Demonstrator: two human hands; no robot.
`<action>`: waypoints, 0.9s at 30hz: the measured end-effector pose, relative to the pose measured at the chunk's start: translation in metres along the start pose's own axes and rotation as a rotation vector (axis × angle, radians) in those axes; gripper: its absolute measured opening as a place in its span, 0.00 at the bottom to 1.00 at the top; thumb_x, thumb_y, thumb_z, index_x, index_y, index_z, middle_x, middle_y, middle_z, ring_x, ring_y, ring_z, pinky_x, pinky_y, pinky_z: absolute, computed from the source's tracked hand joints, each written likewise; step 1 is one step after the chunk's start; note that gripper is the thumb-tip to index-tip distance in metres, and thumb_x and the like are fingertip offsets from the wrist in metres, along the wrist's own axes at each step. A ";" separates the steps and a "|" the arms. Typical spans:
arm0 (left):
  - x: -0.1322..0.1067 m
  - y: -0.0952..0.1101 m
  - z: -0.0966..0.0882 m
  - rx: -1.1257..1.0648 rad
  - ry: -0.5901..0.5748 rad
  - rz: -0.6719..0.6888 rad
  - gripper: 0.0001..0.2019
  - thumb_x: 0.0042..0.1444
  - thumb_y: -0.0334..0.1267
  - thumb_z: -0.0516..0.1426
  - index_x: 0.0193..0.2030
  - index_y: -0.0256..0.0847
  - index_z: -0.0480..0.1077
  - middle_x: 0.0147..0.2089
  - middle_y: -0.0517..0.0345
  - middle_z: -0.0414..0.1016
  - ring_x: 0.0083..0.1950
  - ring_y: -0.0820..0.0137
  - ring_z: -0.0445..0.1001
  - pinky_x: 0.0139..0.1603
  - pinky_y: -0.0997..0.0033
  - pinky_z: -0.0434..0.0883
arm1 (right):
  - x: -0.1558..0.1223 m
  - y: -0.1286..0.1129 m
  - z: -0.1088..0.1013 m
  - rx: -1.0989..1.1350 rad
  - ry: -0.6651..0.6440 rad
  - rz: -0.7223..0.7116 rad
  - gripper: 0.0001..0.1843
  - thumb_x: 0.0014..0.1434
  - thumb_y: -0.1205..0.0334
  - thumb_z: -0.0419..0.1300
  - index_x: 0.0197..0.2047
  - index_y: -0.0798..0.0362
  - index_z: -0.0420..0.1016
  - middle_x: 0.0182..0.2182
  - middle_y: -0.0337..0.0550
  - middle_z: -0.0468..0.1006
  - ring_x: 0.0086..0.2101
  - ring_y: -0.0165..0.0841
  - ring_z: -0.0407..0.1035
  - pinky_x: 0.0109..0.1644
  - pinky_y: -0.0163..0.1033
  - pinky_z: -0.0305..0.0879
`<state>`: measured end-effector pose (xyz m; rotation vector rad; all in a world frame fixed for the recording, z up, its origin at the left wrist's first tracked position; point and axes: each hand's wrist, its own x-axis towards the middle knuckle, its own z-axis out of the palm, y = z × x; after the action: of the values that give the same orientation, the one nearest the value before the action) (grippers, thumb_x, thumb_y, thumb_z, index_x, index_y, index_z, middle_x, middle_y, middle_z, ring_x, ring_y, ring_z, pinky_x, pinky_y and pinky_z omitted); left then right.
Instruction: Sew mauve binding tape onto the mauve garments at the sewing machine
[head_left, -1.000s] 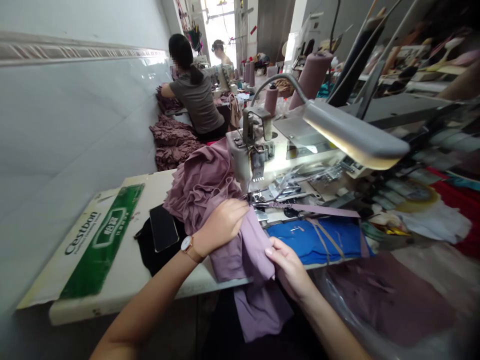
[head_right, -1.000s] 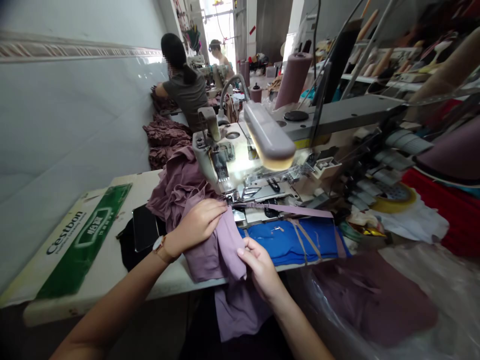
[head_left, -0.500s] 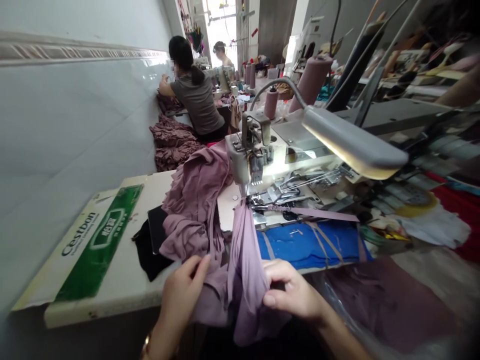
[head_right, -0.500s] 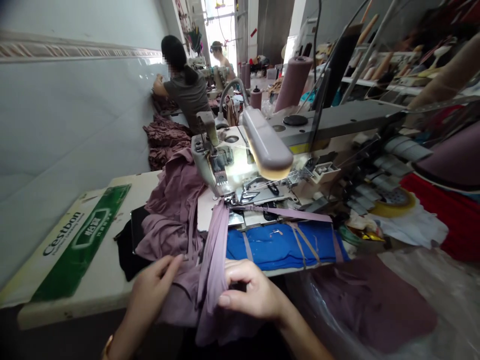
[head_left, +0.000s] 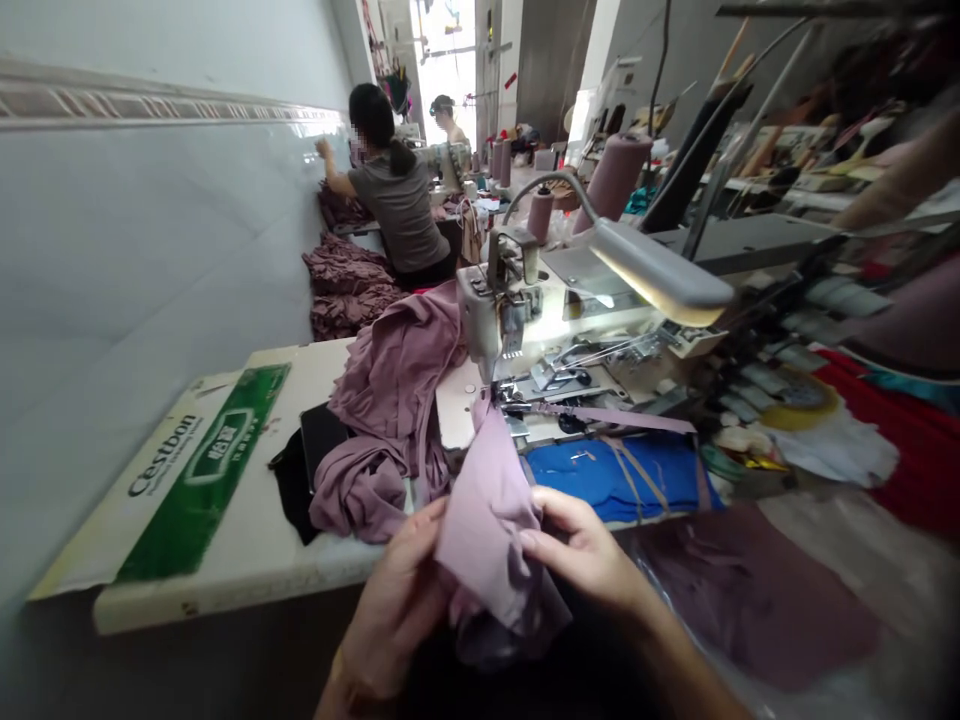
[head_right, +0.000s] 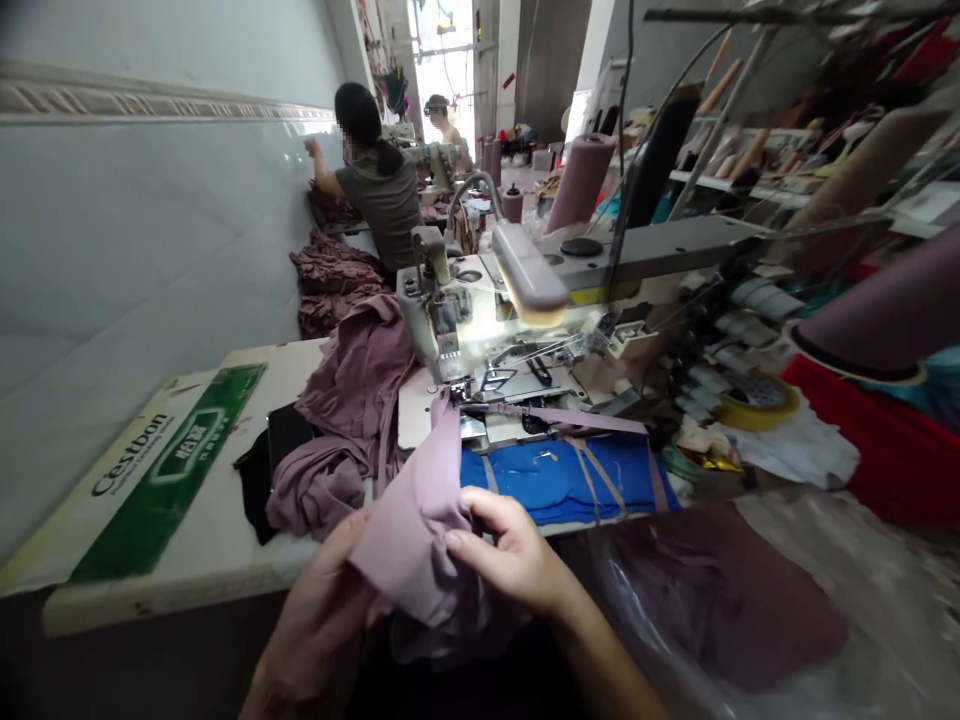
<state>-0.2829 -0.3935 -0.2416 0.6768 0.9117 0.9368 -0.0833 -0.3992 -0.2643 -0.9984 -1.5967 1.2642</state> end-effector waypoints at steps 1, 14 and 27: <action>-0.001 0.004 0.000 0.013 0.023 0.027 0.16 0.51 0.50 0.64 0.34 0.37 0.73 0.25 0.58 0.73 0.22 0.74 0.68 0.22 0.78 0.66 | -0.005 0.002 0.000 0.038 0.036 0.035 0.16 0.62 0.51 0.61 0.45 0.55 0.77 0.37 0.46 0.79 0.39 0.38 0.73 0.45 0.39 0.72; -0.005 -0.035 0.015 -0.372 -0.183 -0.126 0.27 0.64 0.54 0.50 0.60 0.36 0.70 0.52 0.45 0.78 0.59 0.56 0.73 0.65 0.56 0.62 | -0.024 -0.001 0.000 0.044 0.069 -0.029 0.14 0.63 0.55 0.59 0.49 0.52 0.75 0.42 0.46 0.77 0.44 0.38 0.72 0.50 0.38 0.68; 0.004 -0.016 -0.009 0.962 0.275 0.744 0.10 0.58 0.43 0.59 0.36 0.38 0.77 0.36 0.51 0.78 0.45 0.61 0.76 0.55 0.63 0.70 | -0.117 0.078 0.011 0.230 -0.145 0.468 0.17 0.54 0.48 0.65 0.37 0.54 0.73 0.27 0.36 0.69 0.31 0.31 0.63 0.36 0.32 0.60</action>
<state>-0.2837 -0.3957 -0.2600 1.8265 1.4028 1.2395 -0.0491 -0.4991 -0.3581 -1.1939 -1.3214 1.8277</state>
